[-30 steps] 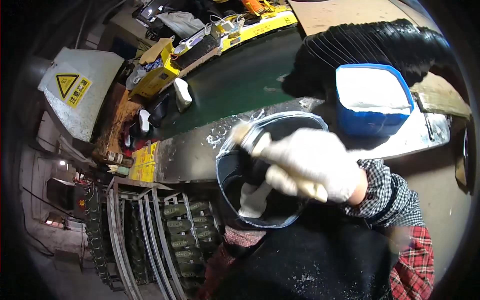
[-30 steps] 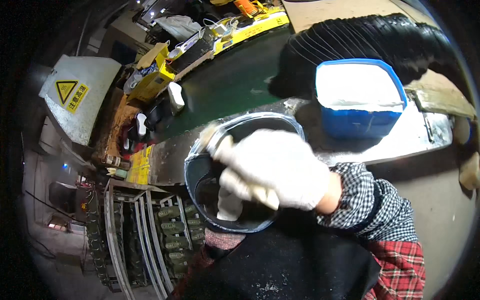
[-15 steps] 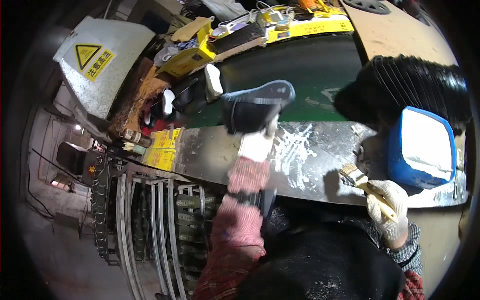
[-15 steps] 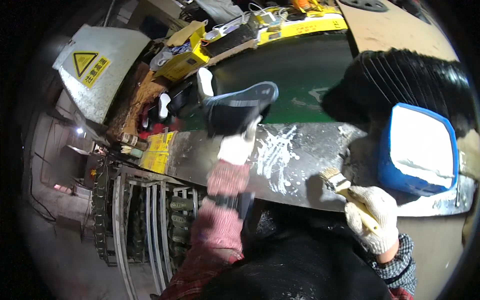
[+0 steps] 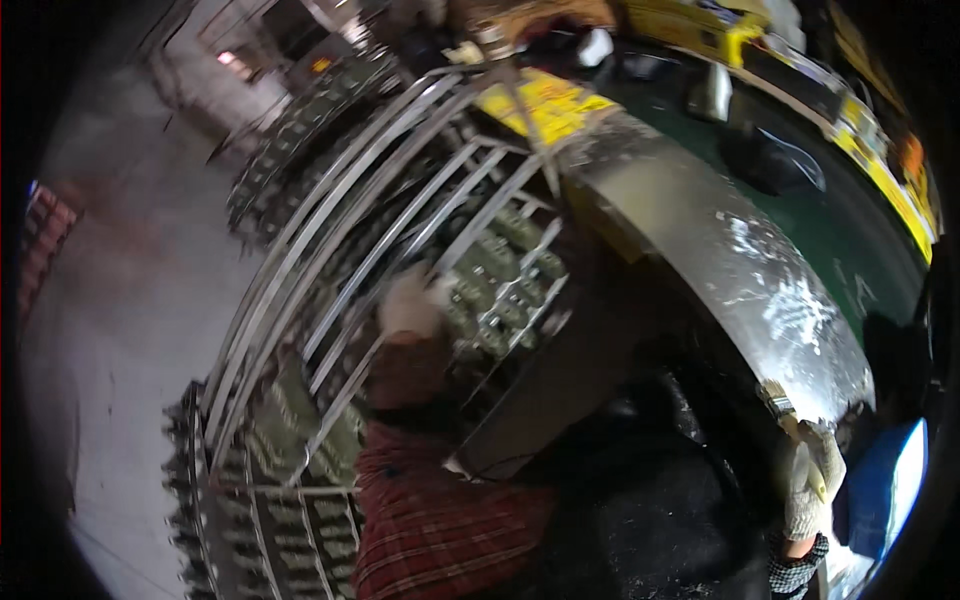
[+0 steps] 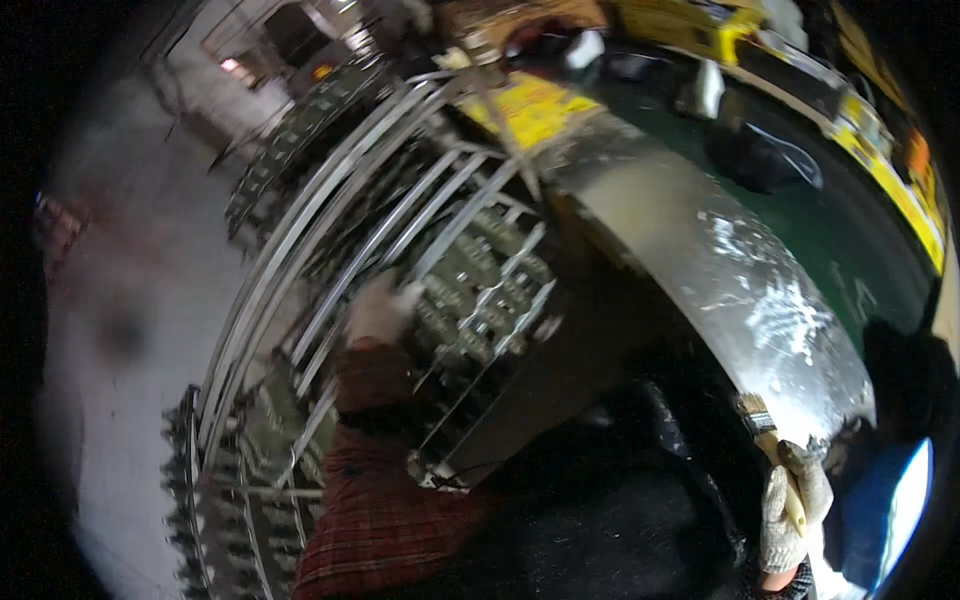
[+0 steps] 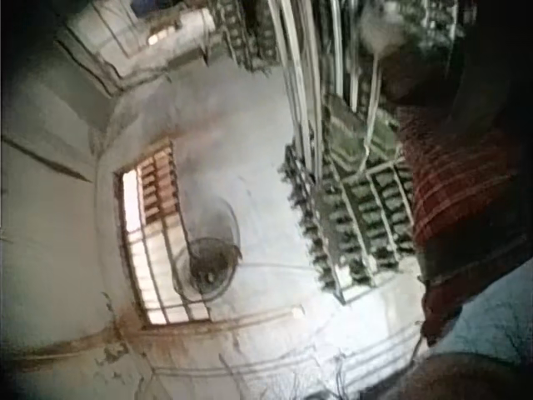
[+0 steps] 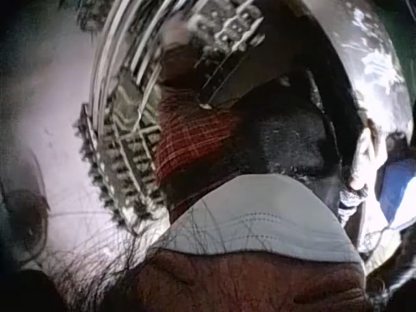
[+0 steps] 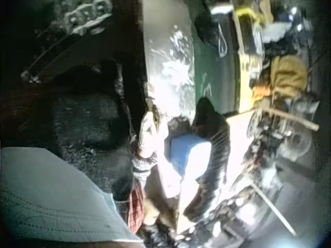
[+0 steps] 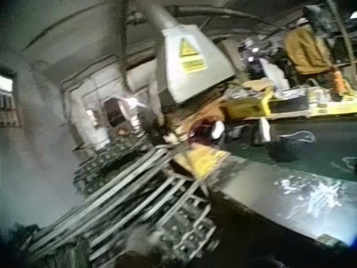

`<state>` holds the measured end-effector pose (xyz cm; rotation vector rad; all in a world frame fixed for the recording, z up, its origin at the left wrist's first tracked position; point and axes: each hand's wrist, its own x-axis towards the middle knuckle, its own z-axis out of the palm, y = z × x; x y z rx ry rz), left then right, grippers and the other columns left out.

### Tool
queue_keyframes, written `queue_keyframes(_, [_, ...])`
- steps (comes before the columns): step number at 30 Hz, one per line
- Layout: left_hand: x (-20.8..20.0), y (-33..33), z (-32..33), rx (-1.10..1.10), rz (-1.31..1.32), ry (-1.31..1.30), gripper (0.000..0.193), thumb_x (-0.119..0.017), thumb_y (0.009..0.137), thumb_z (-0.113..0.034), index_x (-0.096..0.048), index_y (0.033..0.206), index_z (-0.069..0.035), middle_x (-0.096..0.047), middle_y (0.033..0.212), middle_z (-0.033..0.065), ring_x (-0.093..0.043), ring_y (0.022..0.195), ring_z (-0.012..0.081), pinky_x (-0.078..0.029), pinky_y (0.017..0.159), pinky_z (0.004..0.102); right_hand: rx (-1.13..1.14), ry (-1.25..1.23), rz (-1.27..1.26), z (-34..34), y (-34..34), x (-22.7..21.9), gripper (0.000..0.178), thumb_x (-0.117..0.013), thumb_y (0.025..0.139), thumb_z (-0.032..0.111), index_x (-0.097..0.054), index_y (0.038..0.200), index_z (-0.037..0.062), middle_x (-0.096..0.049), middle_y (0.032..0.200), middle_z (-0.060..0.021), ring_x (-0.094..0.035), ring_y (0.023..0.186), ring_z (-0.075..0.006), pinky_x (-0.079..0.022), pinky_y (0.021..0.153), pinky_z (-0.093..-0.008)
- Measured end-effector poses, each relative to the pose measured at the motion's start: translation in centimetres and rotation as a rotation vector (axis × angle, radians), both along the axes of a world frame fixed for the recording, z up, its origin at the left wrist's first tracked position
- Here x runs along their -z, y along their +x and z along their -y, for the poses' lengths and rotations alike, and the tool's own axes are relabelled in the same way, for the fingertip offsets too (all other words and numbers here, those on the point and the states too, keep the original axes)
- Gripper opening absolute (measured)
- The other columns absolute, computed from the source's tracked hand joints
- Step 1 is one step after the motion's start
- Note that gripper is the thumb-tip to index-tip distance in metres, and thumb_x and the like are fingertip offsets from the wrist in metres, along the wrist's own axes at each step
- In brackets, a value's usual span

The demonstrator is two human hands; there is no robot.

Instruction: The recorder uses a brush to apply white adhesive to shoe soles and interior lining parts on an industrial workbench.

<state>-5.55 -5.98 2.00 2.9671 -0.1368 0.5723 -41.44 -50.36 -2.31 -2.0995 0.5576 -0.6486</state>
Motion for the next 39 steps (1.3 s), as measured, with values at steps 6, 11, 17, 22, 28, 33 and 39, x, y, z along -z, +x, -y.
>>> queue_keyframes(6, [-5.8, -10.3, -27.8, -0.959, -0.084, -0.098, 0.057, -0.069, 0.085, -0.039, -0.059, 0.127, -0.002, -0.064, 0.121, 0.024, -0.061, 0.115, 0.0337, -0.047, 0.098, 0.043, -0.259, -0.028, -0.059, -3.7, 4.3, -2.0, 0.027, -0.061, 0.094, 0.017, -0.061, 0.113, -0.002, -0.067, 0.106, -0.0124, -0.063, 0.096, -0.0201, -0.049, 0.084, -0.0305])
queue_keyframes(11, [-1.4, -9.6, -33.5, -0.512, -0.034, -0.984, 0.08, -0.078, 0.076, -0.021, -0.041, 0.144, 0.0, -0.064, 0.123, 0.0171, -0.06, 0.113, 0.0297, -0.048, 0.096, 0.0403, -0.247, 0.012, -0.076, -5.5, 3.7, -3.6, 0.028, -0.062, 0.094, 0.018, -0.061, 0.114, -0.001, -0.066, 0.108, -0.0132, -0.063, 0.1, -0.0229, -0.048, 0.088, -0.0329])
queue_keyframes(17, [2.8, -7.9, -43.4, -0.204, 0.173, -1.141, 0.04, -0.077, 0.074, -0.012, -0.06, 0.109, -0.003, -0.066, 0.09, 0.0076, -0.064, 0.081, 0.0215, -0.053, 0.075, 0.0385, -0.173, 0.011, 0.063, -4.3, 1.0, -0.1, 0.021, -0.06, 0.096, 0.012, -0.062, 0.111, -0.0027, -0.067, 0.105, -0.0134, -0.064, 0.094, -0.0207, -0.051, 0.085, -0.0306])
queue_keyframes(22, [-0.5, -8.0, -16.2, 0.002, -0.184, -1.731, 0.032, -0.06, 0.087, -0.027, -0.062, 0.11, -0.005, -0.065, 0.094, 0.0084, -0.065, 0.085, 0.025, -0.054, 0.076, 0.0398, 0.017, -0.126, 0.042, -3.6, -1.6, -1.5, 0.013, -0.067, 0.086, 0.007, -0.069, 0.095, -0.0015, -0.069, 0.096, -0.0127, -0.064, 0.092, -0.0254, -0.05, 0.084, -0.0348])
queue_keyframes(28, [3.6, -9.6, 8.9, 0.672, -0.976, -2.0, 0.074, -0.047, 0.088, -0.045, -0.037, 0.14, 0.006, -0.053, 0.128, 0.0233, -0.057, 0.108, 0.0346, -0.047, 0.092, 0.0463, 0.423, -0.388, 0.256, 4.7, -7.8, -5.5, 0.025, -0.058, 0.096, 0.012, -0.065, 0.115, -0.003, -0.067, 0.099, -0.0086, -0.06, 0.082, -0.0142, -0.049, 0.075, -0.0262])
queue_keyframes(33, [1.6, -13.7, 23.9, 1.085, -1.808, -1.831, 0.098, -0.06, 0.079, -0.051, -0.024, 0.146, 0.01, -0.046, 0.132, 0.0302, -0.057, 0.103, 0.0348, -0.049, 0.086, 0.0445, 0.888, -0.458, 0.322, 8.5, -16.5, -9.1, 0.021, -0.058, 0.097, 0.017, -0.068, 0.107, 0.0009, -0.063, 0.085, -0.0028, -0.053, 0.069, -0.0092, -0.044, 0.063, -0.0239])
queue_keyframes(39, [2.3, -17.4, 30.5, 1.112, -2.141, -1.607, 0.1, -0.071, 0.07, -0.042, -0.028, 0.146, 0.008, -0.045, 0.135, 0.0298, -0.053, 0.108, 0.0367, -0.044, 0.092, 0.0494, 0.877, -0.477, -0.069, 9.1, -19.3, -8.4, 0.02, -0.065, 0.094, 0.025, -0.068, 0.099, 0.0057, -0.065, 0.076, -0.0023, -0.059, 0.069, -0.0099, -0.048, 0.064, -0.0249])
